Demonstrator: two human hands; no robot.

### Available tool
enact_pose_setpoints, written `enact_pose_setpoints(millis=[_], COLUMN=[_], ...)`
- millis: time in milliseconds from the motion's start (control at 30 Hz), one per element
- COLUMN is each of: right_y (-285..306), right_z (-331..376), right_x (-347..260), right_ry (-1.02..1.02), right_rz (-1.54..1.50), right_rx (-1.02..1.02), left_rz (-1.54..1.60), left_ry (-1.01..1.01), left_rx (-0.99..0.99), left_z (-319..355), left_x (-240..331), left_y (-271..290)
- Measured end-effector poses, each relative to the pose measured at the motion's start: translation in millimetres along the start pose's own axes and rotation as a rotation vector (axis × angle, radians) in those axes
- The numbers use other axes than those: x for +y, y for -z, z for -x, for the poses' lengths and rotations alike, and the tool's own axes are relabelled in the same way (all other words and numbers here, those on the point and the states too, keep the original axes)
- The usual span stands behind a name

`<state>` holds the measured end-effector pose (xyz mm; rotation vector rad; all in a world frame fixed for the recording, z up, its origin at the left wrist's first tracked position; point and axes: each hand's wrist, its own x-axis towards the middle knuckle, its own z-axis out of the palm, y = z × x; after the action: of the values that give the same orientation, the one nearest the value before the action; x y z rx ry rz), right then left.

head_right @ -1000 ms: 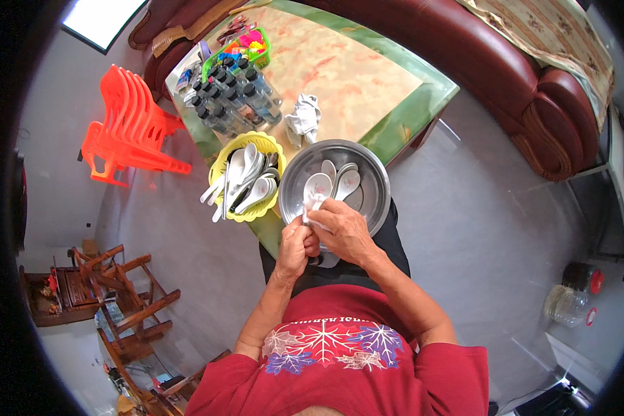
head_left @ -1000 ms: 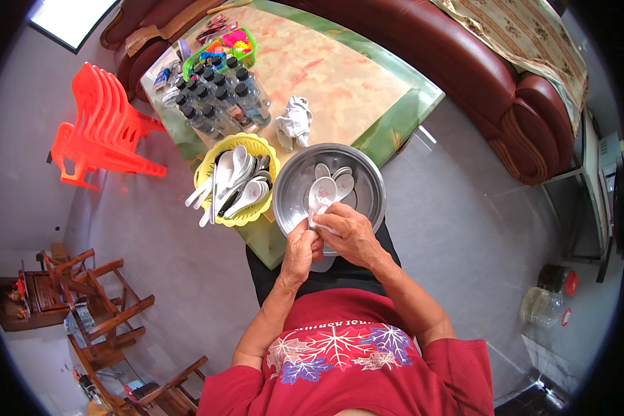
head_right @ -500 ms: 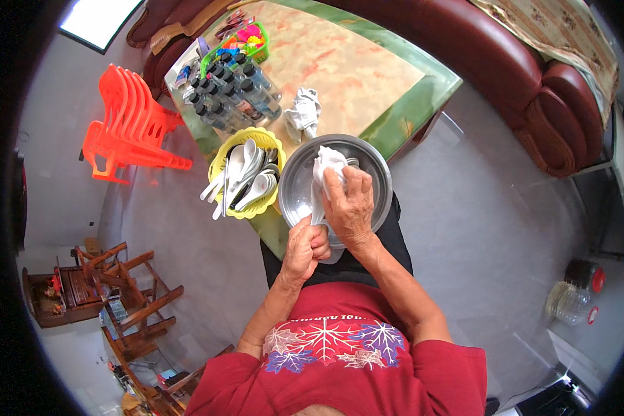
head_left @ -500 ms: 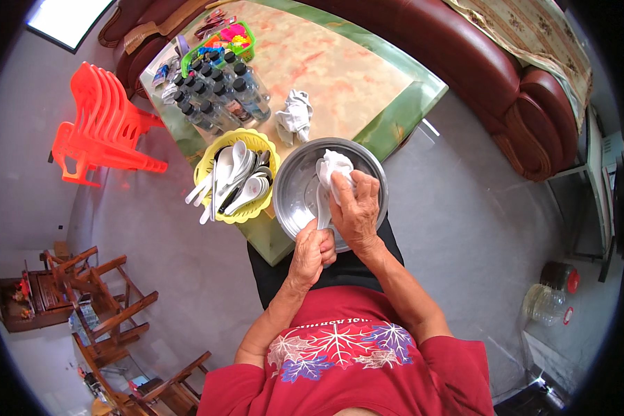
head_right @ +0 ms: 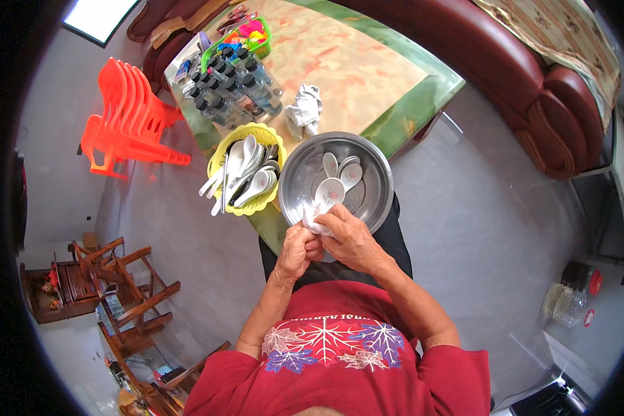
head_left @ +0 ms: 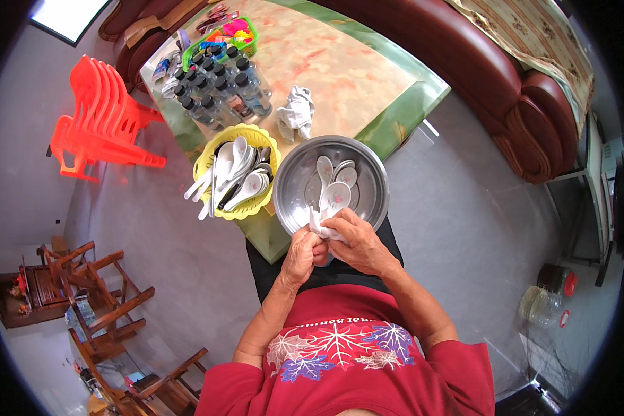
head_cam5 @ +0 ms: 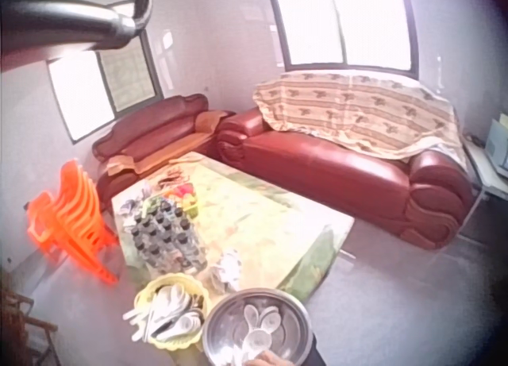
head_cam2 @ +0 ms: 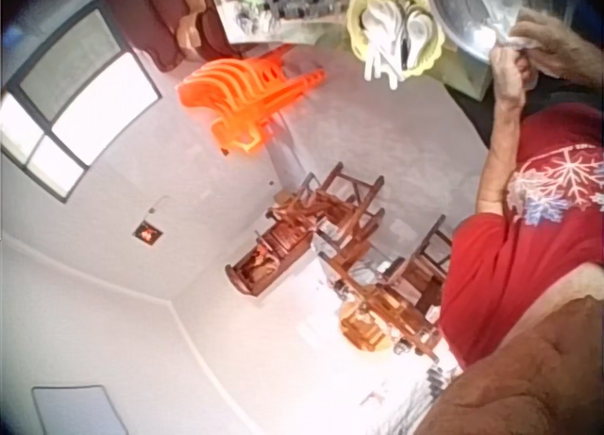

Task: The person sits at a table and wipes white plastic spoons with a white cloth. They pick up spoons one by one from a metal bowl, wipe them thoroughly, and place them into a yellow plastic basket.

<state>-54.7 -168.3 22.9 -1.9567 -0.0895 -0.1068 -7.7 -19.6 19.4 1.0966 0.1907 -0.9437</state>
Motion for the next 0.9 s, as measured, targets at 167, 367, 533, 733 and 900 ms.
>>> enact_pose_setpoints(millis=[167,367,533,733,900], right_y=[-4.4,9.0,27.9,8.8,18.8], right_z=[-16.1,-42.9,-42.2,-32.1,-33.6], right_x=[1.9,17.1,-9.8,-19.2,18.7], right_ry=[0.313,0.236,0.021,0.225,-0.127], right_rz=[0.508,0.329,-0.002,0.572,-0.157], right_rx=[0.323,0.660,0.696,0.382,0.225], left_rz=[-0.012,0.049,-1.033,-1.414,-1.383], left_ry=[-0.007,-0.014,-0.618,-0.986,-1.021], left_rx=[-0.075,-0.154,0.312,0.404,0.380], left_z=[4.2,10.3,3.1,-0.1,1.3], left_x=[6.2,7.5,-1.0,-1.0,-3.6], left_y=[-2.8,-4.4,-3.3,-10.5,-6.3])
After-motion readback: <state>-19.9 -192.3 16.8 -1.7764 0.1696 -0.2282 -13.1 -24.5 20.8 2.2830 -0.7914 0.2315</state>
